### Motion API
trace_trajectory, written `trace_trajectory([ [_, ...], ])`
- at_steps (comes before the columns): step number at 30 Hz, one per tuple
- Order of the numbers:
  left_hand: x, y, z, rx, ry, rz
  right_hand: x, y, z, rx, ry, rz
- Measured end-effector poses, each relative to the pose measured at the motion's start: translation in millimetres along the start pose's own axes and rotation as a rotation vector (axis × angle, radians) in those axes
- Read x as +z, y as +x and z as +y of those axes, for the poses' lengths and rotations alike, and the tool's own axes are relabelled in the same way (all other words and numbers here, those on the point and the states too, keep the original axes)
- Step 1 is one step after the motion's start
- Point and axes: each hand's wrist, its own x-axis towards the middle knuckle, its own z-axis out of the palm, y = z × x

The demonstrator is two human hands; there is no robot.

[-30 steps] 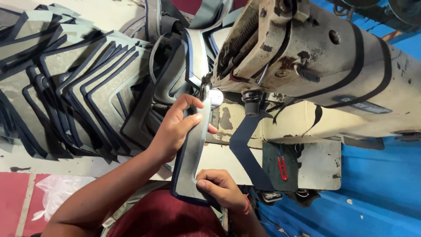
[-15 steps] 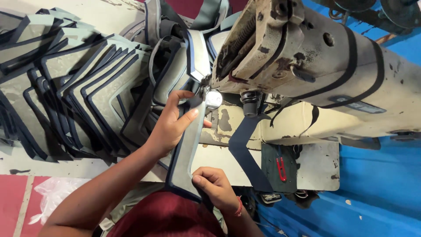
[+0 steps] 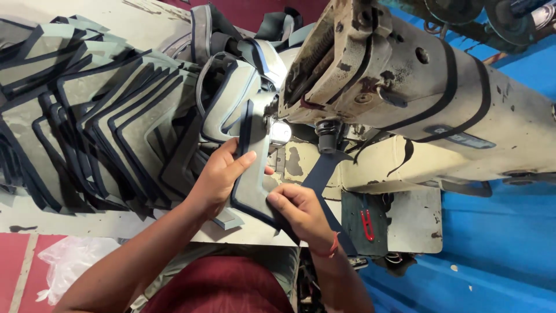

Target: Stitching fabric components for shoes using an industrial sewing machine.

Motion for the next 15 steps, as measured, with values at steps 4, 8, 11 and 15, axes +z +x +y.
trace_trajectory([
  [4, -10, -10, -15, 0.02, -0.033, -0.018, -6, 17, -41, 0.046, -0.023, -0.011],
  [8, -17, -6, -33, 0.049, -0.034, 0.059, -22, 39, -59, 0.014, -0.253, -0.029],
  [11, -14, 5, -31, 0.091, -0.036, 0.116, -29, 55, -68, -0.102, -0.444, -0.057],
  [15, -9, 22, -28, 0.158, -0.065, 0.2, -31, 66, -77, -0.22, -0.555, -0.049],
])
